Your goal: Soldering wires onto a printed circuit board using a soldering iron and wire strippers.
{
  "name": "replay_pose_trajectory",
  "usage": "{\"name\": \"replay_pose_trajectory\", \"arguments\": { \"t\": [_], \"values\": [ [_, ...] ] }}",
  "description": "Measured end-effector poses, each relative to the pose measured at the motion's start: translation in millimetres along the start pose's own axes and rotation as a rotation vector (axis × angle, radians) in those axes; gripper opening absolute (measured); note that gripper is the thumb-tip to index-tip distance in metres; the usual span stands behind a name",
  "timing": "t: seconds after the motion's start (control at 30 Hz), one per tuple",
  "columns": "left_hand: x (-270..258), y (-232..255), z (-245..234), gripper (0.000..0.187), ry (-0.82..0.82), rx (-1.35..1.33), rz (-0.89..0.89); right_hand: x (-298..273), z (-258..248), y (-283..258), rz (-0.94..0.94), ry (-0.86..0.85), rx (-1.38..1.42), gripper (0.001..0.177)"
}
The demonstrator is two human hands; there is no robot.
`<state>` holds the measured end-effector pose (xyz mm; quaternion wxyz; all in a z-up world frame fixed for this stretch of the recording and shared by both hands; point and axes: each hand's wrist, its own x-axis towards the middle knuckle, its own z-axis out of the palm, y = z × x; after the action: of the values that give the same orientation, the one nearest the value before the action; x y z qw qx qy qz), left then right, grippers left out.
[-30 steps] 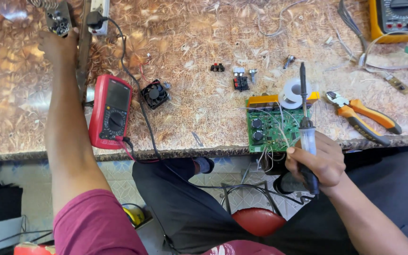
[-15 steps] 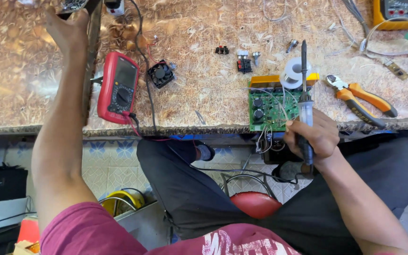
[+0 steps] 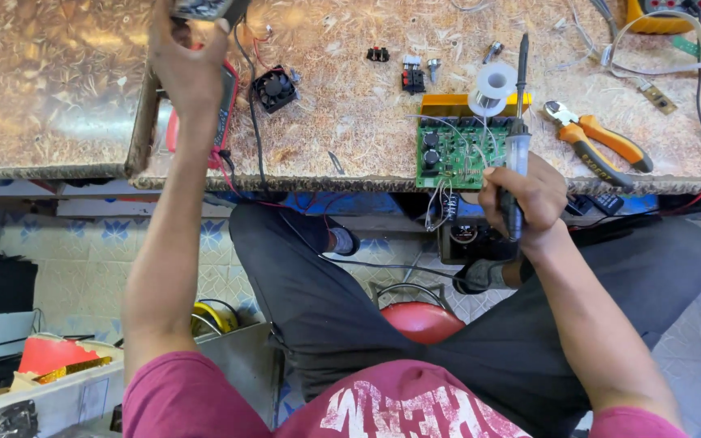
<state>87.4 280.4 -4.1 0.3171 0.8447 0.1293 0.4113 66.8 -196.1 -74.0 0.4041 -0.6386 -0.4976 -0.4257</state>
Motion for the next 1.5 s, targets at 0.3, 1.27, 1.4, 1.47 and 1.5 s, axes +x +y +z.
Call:
{"name": "replay_pose_trajectory", "arguments": {
  "t": [0.3,1.27,1.4,1.47,1.5],
  "values": [
    [-134,76,49,0.087,-0.185,-0.046,-0.315,0,-6,-9,-0.005,0.006,-0.032,0.005],
    [-201,193,53,0.027,-0.631,-0.795,0.046,7,29,-21,0.187,0.055,0.222,0.007],
    [-169,190,34,0.016,-0.416,-0.756,0.023,7,29,-36,0.308,0.029,0.156,0.023],
    [-157,180,28,0.016,-0.383,-0.724,0.023,13,20,-60,0.370,-0.030,0.158,0.029],
    [-154,173,28,0.014,-0.363,-0.695,0.009,10,13,-74,0.351,-0.047,0.137,0.028]
  ]
}}
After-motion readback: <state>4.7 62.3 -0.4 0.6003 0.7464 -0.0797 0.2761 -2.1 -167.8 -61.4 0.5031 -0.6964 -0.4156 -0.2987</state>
